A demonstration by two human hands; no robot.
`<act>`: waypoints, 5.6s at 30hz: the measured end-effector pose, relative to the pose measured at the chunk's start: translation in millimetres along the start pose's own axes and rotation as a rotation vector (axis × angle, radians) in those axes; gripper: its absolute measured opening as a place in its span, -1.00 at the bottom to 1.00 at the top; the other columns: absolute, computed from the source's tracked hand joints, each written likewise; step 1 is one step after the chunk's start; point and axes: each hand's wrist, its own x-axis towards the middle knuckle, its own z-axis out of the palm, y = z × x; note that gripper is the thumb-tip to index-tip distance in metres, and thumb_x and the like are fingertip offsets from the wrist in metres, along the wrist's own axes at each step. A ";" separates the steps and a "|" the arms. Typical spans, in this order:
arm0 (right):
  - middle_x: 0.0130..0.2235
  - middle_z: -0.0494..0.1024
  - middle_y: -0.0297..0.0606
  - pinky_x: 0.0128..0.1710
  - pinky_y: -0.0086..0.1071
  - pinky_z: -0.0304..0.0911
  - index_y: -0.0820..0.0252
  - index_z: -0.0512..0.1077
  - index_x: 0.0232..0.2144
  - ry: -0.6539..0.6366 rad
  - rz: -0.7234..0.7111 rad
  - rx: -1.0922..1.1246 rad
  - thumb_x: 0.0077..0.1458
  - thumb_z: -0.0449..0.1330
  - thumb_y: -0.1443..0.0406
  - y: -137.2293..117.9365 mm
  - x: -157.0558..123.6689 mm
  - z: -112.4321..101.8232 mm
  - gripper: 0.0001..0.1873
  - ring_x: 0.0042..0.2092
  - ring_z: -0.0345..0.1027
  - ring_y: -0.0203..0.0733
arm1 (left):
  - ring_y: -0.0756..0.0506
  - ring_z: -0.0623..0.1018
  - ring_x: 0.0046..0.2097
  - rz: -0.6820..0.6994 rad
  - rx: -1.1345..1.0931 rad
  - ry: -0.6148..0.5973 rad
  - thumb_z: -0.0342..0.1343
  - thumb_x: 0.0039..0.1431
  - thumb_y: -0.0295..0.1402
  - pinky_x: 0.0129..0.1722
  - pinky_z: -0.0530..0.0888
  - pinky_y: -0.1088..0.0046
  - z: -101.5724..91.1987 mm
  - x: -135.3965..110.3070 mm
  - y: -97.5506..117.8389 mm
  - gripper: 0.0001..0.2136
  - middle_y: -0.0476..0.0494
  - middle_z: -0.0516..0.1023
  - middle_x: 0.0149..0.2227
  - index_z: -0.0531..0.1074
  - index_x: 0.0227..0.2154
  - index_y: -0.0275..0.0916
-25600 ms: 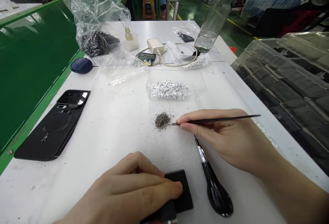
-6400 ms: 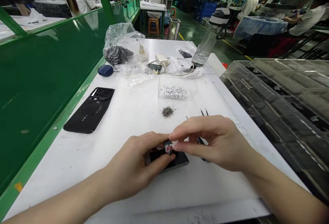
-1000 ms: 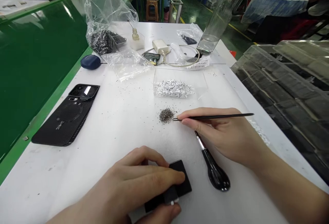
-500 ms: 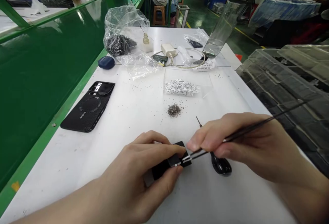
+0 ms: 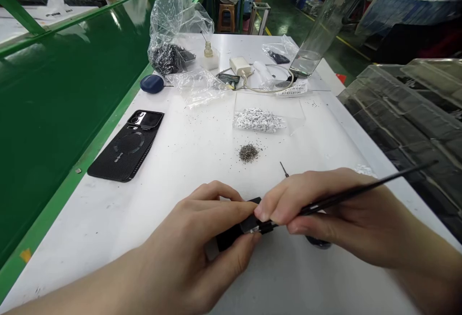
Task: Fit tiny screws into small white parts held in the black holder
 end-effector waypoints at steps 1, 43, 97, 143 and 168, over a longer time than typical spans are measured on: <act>-0.06 0.83 -0.34 0.10 -0.48 0.58 -0.05 0.72 -0.04 -0.001 0.002 0.003 0.36 0.43 0.34 -0.3 0.1 0.1 -0.82 0.02 0.73 -0.26 | -0.15 0.69 -0.15 -0.001 -0.002 -0.004 0.10 0.41 -0.56 -0.08 0.67 0.42 -0.2 -0.1 -0.4 -0.82 -0.06 0.53 -0.47 0.53 -0.30 -0.23; -0.10 0.84 -0.23 0.01 -0.39 0.65 -0.04 0.75 -0.06 0.020 0.013 0.026 0.34 0.44 0.32 -0.8 0.9 0.5 -0.83 -0.04 0.76 -0.13 | -0.15 0.69 -0.18 -0.050 0.019 -0.066 0.07 0.46 -0.52 -0.02 0.68 0.37 -4.3 -1.3 1.0 -0.79 -0.11 0.63 -0.38 0.62 -0.15 -0.21; -0.08 0.80 -0.15 -0.02 -0.53 0.58 0.12 0.69 -0.09 -0.052 -0.049 0.019 0.40 0.38 0.36 1.1 3.0 -1.6 -0.91 -0.02 0.73 -0.25 | -0.09 0.71 -0.09 -0.018 0.042 -0.091 0.04 0.47 -0.57 0.07 0.60 0.47 -2.5 0.6 -1.1 -0.82 -0.02 0.57 -0.39 0.55 -0.11 -0.32; -0.11 0.81 -0.25 0.01 -0.41 0.61 0.00 0.72 -0.06 0.000 -0.030 -0.017 0.39 0.41 0.29 2.8 2.7 -1.1 -0.88 -0.05 0.73 -0.19 | -0.11 0.67 -0.07 -0.047 0.011 -0.119 0.05 0.51 -0.53 0.08 0.60 0.41 -2.9 -3.4 -3.2 -0.82 -0.08 0.62 -0.31 0.55 -0.03 -0.32; -0.13 0.85 -0.20 -0.06 -0.44 0.65 -0.02 0.75 -0.04 -0.046 -0.109 -0.163 0.36 0.42 0.31 -4.9 4.9 -1.4 -0.83 -0.06 0.78 -0.11 | -0.14 0.72 -0.10 -0.018 0.010 -0.087 0.05 0.45 -0.58 0.09 0.64 0.37 -2.6 -0.7 -2.5 -0.81 -0.08 0.64 -0.36 0.55 -0.05 -0.31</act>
